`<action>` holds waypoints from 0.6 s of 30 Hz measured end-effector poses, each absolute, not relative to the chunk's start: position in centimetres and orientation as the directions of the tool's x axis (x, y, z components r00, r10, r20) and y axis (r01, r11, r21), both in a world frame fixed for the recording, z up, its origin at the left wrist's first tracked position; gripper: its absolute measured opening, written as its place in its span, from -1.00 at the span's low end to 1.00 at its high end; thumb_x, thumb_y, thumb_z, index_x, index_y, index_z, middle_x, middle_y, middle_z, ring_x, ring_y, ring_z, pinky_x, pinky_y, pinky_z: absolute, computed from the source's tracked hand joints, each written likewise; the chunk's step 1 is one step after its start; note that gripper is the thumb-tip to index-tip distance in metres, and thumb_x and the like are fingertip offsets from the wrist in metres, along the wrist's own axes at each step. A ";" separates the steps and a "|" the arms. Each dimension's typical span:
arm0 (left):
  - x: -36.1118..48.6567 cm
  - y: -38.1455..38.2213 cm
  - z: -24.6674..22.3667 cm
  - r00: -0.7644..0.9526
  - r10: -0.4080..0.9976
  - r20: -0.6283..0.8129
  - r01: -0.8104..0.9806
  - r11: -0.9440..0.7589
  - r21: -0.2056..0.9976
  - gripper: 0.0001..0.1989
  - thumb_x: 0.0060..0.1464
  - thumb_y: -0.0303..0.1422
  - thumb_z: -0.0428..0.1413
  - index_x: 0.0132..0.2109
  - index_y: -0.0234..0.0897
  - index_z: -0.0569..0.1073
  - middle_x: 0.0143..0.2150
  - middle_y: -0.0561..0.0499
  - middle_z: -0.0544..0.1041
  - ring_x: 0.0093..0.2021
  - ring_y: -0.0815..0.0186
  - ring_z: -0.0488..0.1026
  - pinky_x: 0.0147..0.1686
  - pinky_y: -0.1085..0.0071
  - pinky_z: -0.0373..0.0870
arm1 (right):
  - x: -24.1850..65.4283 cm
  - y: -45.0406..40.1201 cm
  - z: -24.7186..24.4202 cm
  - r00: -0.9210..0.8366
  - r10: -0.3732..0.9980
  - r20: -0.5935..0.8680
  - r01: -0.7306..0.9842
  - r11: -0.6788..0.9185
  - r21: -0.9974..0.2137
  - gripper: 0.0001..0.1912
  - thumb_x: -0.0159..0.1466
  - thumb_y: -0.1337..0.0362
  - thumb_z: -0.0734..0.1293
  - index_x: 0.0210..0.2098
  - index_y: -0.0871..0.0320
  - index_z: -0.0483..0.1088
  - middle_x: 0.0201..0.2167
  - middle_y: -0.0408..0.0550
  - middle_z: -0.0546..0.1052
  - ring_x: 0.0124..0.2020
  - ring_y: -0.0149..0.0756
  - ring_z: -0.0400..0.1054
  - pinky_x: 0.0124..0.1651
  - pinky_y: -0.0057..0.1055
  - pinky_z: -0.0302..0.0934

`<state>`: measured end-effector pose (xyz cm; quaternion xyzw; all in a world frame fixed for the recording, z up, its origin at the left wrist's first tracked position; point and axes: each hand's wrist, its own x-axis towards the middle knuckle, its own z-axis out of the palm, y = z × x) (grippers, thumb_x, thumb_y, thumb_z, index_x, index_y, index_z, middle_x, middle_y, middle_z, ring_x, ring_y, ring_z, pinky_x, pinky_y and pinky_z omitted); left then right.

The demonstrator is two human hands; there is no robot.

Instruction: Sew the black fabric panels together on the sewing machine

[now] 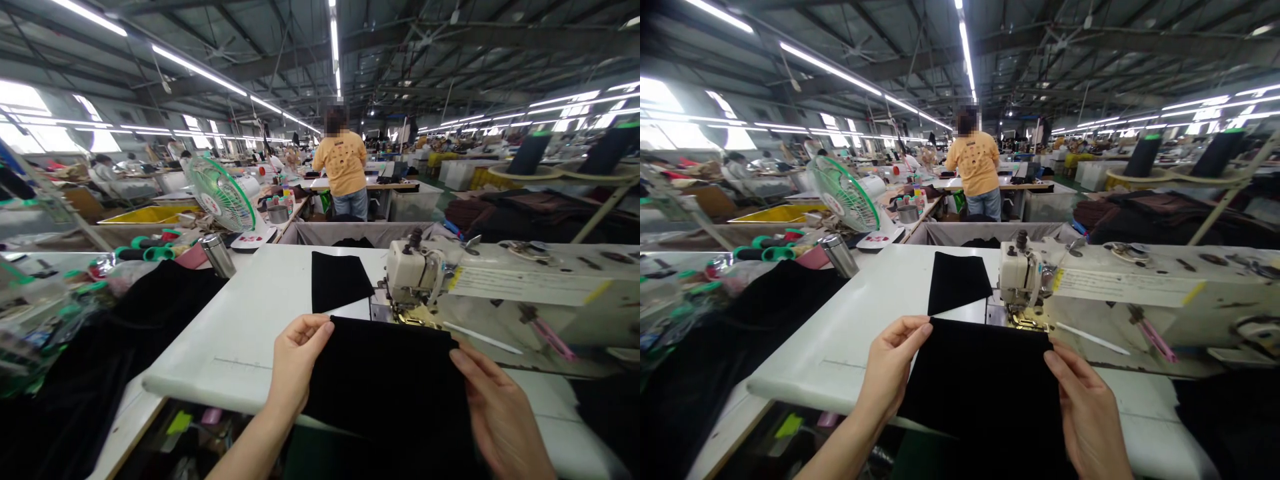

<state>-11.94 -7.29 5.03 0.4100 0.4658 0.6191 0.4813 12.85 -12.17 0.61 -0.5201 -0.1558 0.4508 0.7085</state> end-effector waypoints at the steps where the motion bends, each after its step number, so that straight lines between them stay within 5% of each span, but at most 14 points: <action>1: -11.9 -7.3 5.0 -0.197 0.979 0.058 -0.216 -0.101 0.971 -0.80 -0.16 -0.29 0.39 -0.36 -0.28 0.61 -0.37 0.05 0.61 -0.31 0.41 0.48 -0.21 0.56 0.40 | 12.8 -12.2 0.7 0.550 0.796 -0.254 -0.481 0.053 -0.875 -0.53 -0.23 0.18 0.66 -0.30 0.10 0.62 -0.20 -0.14 0.64 -0.05 -0.26 0.47 -0.08 -0.60 0.38; 7: -11.7 -7.2 5.3 -0.213 0.976 -0.041 -0.263 -0.017 0.965 -0.69 -0.30 -0.25 0.45 -0.41 -0.31 0.58 -0.41 0.06 0.59 -0.39 0.46 0.44 -0.33 0.63 0.38 | 12.4 -12.3 1.7 0.615 0.778 -0.129 -0.326 0.102 -0.940 -0.57 -0.16 0.10 0.63 -0.34 0.19 0.61 -0.30 -0.01 0.63 -0.20 -0.17 0.49 -0.09 -0.33 0.38; 13: -11.3 -6.4 6.0 -0.262 0.958 -0.114 -0.325 0.024 0.945 -0.61 -0.57 -0.39 0.48 -0.48 -0.28 0.51 -0.41 0.10 0.58 -0.39 0.47 0.45 -0.40 0.71 0.39 | 12.4 -11.9 2.1 0.590 0.807 -0.013 -0.265 0.178 -0.948 -0.67 -0.04 0.07 0.59 -0.40 0.16 0.58 -0.42 -0.10 0.59 -0.35 -0.31 0.42 -0.21 -0.39 0.33; 18: -10.9 -6.4 6.0 -0.271 0.954 -0.132 -0.311 0.043 0.949 -0.61 -0.60 -0.44 0.46 -0.51 -0.27 0.47 -0.40 0.11 0.58 -0.35 0.45 0.47 -0.38 0.70 0.42 | 12.3 -11.7 1.6 0.577 0.816 0.011 -0.297 0.222 -0.929 -0.72 -0.02 0.12 0.58 -0.42 0.14 0.54 -0.46 -0.16 0.55 -0.37 -0.37 0.39 -0.22 -0.44 0.30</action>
